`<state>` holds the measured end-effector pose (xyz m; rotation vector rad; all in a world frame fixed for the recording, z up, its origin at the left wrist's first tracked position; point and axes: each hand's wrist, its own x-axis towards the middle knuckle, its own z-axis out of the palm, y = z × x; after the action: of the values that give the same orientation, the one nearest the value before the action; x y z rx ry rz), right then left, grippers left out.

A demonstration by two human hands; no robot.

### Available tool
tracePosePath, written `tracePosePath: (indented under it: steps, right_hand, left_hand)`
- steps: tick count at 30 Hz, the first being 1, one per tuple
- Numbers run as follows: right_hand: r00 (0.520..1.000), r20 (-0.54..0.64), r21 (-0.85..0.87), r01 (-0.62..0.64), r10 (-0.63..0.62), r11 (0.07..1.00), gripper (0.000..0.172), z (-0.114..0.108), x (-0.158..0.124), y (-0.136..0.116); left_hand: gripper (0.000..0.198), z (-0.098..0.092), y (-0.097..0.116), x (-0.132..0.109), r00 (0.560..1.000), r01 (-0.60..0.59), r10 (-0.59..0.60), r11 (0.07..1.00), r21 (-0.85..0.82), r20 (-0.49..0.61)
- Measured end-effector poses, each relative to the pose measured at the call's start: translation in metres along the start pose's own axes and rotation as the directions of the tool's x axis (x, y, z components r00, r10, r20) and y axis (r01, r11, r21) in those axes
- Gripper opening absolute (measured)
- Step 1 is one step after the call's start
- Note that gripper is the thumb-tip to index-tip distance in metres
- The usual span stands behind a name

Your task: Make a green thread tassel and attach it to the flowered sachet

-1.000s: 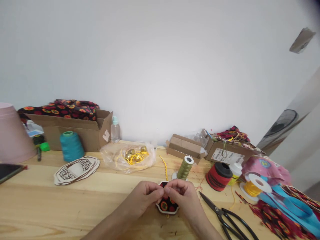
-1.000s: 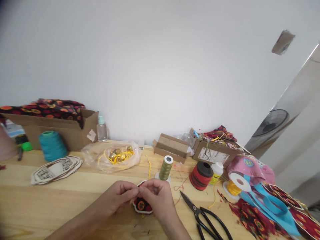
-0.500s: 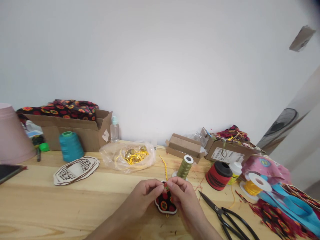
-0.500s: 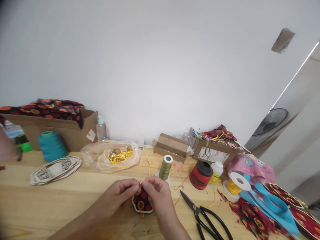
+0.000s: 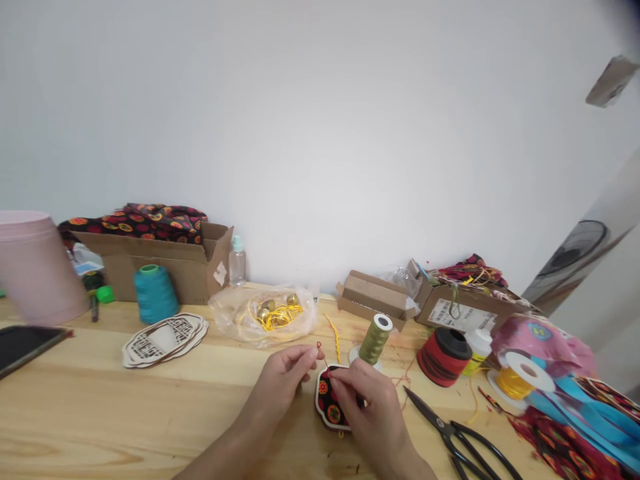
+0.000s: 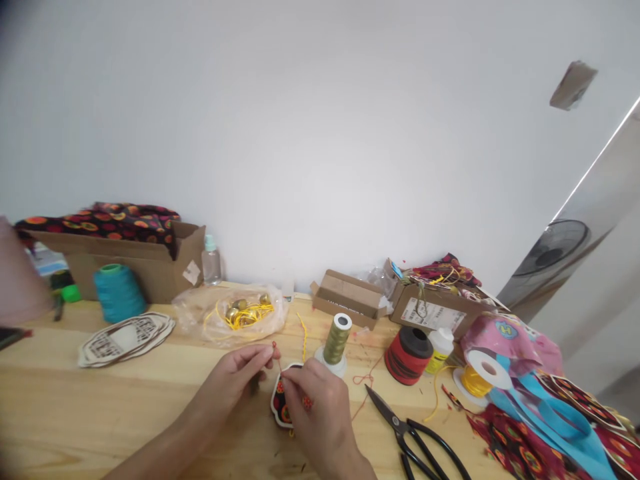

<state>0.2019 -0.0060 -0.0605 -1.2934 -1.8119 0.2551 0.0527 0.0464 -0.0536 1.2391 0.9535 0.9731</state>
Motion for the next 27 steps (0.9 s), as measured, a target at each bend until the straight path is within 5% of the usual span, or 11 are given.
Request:
tracePosePath:
  steps: [11,17,22,27]
  right_hand:
    - [0.995,0.088,-0.101,0.045,-0.037,0.994,0.021,0.006,-0.001,-0.002]
    - [0.999,-0.001,-0.177,0.045,-0.046,0.983,0.023,-0.003,-0.001,0.0]
    - [0.994,-0.03,-0.206,0.093,-0.101,0.974,0.024,-0.011,0.001,0.001]
    - [0.994,-0.061,-0.121,0.083,-0.091,0.989,0.021,-0.012,0.002,-0.001]
  left_hand:
    - [0.029,0.011,-0.012,-0.003,0.98,0.098,-0.028,0.928,-0.359,0.197]
    - [0.026,0.002,0.004,-0.004,0.985,-0.07,0.065,0.997,0.024,0.157]
    - [0.027,0.004,0.004,-0.007,0.949,-0.239,0.158,0.924,0.298,0.272]
    - [0.023,0.007,0.002,-0.01,0.89,-0.387,0.22,0.828,0.405,0.4]
